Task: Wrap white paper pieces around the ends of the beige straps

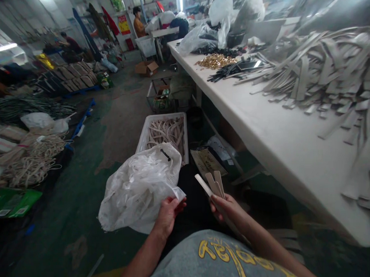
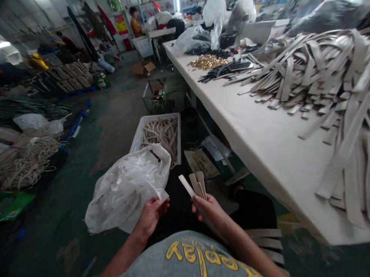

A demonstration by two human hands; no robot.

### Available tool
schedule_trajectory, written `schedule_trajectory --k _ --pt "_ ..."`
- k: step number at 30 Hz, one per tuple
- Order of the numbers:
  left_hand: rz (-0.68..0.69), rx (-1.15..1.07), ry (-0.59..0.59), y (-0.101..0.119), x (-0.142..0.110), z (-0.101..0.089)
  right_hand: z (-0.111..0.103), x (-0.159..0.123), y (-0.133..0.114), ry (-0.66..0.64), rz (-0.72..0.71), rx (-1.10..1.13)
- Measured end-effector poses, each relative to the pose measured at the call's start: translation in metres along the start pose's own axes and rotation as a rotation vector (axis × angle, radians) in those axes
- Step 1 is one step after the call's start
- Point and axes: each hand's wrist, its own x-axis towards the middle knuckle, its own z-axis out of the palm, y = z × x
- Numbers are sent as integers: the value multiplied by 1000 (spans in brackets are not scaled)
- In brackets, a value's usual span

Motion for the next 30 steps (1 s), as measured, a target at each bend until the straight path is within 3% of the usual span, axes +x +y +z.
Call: schedule_trajectory --k 4,8,11,14,21,25,28,30 --pt "83 369 -322 15 -15 22 -8 -4 -8 -61 -54 46" --pt "115 505 -476 28 -14 39 -10 -10 -9 -155 -72 50" --pt "207 606 -472 28 -4 47 -8 -17 -12 -168 -145 89" --pt "240 658 -445 25 5 53 -8 -28 -22 -89 -226 141" --pt "170 608 -491 20 7 75 -1 -41 -40 -21 -330 -51" --pt "151 648 -492 28 26 71 1 -36 -58 44 -382 -105" --pt "336 661 -395 48 44 66 -2 -32 -82 83 -466 -84" --pt "463 601 -441 60 48 72 -2 -27 -97 82 -488 -94"
